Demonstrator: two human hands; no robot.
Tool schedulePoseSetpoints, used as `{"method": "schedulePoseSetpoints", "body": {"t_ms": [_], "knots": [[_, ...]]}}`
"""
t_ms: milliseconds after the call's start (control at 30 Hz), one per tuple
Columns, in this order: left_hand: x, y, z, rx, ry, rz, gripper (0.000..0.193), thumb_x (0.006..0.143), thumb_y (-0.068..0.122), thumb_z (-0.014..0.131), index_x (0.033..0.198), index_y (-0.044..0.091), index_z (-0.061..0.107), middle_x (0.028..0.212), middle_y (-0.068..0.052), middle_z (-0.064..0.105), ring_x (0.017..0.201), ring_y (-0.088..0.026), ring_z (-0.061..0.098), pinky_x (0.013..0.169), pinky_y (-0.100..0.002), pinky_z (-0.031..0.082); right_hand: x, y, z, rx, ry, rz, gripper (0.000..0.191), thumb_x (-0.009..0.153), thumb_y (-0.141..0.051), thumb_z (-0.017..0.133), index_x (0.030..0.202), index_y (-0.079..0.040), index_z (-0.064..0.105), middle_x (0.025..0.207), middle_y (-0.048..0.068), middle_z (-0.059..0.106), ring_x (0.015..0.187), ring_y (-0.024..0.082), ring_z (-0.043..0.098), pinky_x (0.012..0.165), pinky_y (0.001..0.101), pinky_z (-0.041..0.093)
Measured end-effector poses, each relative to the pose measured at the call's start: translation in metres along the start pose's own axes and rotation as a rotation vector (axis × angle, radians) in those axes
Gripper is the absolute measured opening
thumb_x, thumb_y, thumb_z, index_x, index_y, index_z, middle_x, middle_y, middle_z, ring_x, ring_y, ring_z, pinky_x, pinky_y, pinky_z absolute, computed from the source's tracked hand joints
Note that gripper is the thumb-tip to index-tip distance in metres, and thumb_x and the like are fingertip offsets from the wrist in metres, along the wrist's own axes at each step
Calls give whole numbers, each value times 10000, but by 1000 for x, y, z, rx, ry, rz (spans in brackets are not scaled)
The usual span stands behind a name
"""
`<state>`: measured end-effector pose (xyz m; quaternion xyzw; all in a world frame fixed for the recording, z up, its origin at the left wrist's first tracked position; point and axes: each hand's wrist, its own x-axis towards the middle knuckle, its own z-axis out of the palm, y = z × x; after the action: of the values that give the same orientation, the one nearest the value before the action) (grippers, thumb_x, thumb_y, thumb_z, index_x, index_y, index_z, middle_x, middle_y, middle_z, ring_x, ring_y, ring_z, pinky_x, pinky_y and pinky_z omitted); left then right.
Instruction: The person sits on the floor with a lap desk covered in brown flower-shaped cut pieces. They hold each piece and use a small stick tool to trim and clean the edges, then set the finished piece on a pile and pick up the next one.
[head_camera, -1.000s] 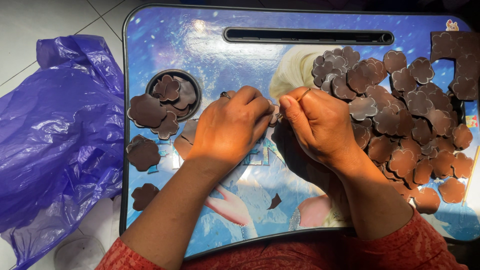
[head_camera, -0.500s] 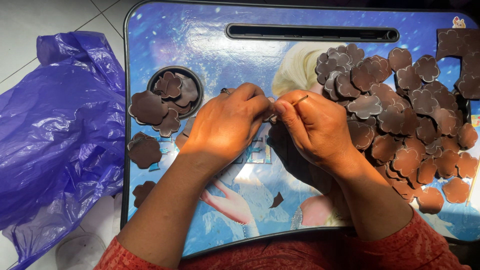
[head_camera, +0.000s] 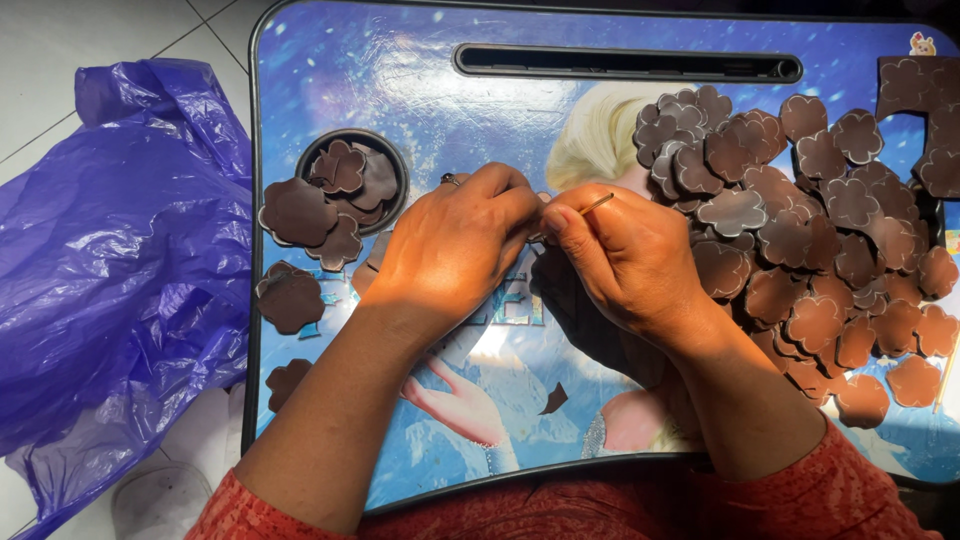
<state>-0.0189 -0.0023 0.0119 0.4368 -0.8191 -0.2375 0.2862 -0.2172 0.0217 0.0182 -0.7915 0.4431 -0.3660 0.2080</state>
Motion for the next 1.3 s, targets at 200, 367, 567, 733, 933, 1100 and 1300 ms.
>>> {"method": "schedulePoseSetpoints", "body": {"t_ms": [200,367,567,733,933,1100,1300], "knots": [[-1,4,-1,5,5,0,141,942,248,689,974,118,731,1031,-50,684,894,-336,675,742,-466,529,1,2,-3,18,15,21,171,1103,-106,613,981,-5,679,888,84,708,747,173,679,674,286,530],[-3,1,2,22,14,20,108,910,202,680,975,139,738,1028,-43,688,905,-331,676,752,-458,535,-1,4,-6,3,-9,20,173,1094,-103,615,968,0,674,860,89,693,731,191,665,672,298,520],[-5,9,6,234,37,106,180,864,138,652,1029,146,723,1026,-40,650,930,-290,642,777,-425,527,1,11,-11,-84,59,45,177,1108,-102,617,986,5,687,876,94,701,750,189,667,681,298,514],[-22,39,19,577,67,104,372,873,245,701,1178,32,687,1118,-61,611,938,-226,606,758,-345,492,1,13,-2,209,192,265,226,1122,-163,558,1038,2,687,904,64,713,779,111,677,705,252,565],[-32,55,36,634,18,6,754,780,448,738,1317,-62,596,1385,-165,544,939,-212,611,756,-311,498,5,17,2,178,196,244,263,1135,-183,521,1044,-5,691,918,61,740,821,126,715,752,263,573],[-29,58,40,675,-21,-26,796,780,496,736,1319,-70,583,1428,-191,519,929,-200,615,724,-285,498,8,16,1,39,165,153,233,1129,-161,540,1026,-26,700,924,68,729,820,161,716,752,279,566],[-29,58,41,679,-22,-32,801,777,497,743,1312,-78,589,1411,-184,532,913,-206,611,722,-294,494,10,16,-1,-13,166,187,239,1121,-163,556,1000,-23,707,900,72,729,804,170,708,745,291,558]]}}
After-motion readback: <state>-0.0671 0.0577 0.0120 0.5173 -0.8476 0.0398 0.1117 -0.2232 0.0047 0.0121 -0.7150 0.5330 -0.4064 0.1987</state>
